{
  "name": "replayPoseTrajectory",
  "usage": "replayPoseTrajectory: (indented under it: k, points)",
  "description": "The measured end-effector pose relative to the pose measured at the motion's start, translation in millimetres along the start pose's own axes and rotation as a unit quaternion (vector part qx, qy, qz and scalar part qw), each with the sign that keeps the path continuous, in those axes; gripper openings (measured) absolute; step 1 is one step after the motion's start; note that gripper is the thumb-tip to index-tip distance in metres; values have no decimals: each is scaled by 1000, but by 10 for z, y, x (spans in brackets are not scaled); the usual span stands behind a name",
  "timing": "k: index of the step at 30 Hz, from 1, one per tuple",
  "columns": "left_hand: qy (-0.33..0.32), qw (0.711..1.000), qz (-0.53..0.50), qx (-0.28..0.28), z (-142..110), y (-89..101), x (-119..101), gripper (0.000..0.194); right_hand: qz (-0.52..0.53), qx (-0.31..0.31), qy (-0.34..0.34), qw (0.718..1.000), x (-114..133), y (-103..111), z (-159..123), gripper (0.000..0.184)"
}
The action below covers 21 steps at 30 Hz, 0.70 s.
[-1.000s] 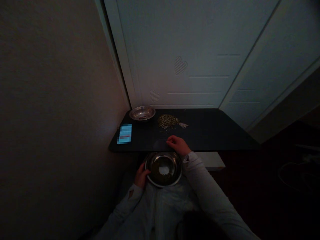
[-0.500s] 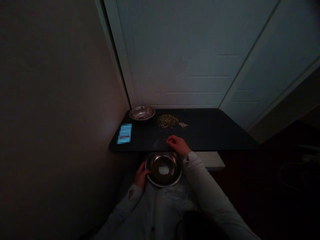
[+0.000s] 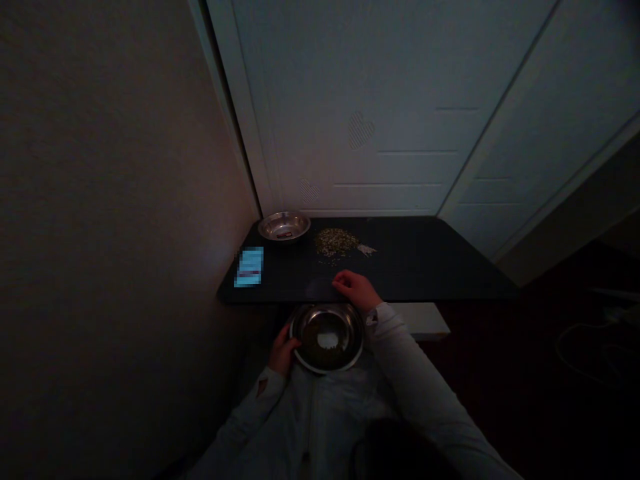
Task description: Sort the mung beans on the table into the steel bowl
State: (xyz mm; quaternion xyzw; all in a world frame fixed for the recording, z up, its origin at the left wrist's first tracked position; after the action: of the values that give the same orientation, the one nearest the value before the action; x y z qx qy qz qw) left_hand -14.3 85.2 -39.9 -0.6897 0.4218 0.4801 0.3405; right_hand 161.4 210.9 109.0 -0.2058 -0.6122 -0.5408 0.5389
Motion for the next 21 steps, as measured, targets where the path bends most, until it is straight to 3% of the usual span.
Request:
replayPoseTrajectory:
  k: [21]
  points:
    - [9,1000,-11,2,25,-6,33,46,14,-4,0,1000,-25,-4,9,19]
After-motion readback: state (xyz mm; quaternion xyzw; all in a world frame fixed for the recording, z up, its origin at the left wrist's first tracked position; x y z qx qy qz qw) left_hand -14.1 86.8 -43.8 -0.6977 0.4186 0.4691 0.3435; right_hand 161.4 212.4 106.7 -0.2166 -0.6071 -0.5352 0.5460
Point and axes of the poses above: each hand's wrist, its own z-axis towards the middle knuckle, its own y-axis out of the back of the hand, x = y × z, the point moved 9 cm from there along z, towards the middle knuckle, and after that the axes turned 10 degrees about z, right-handed, at the moved point
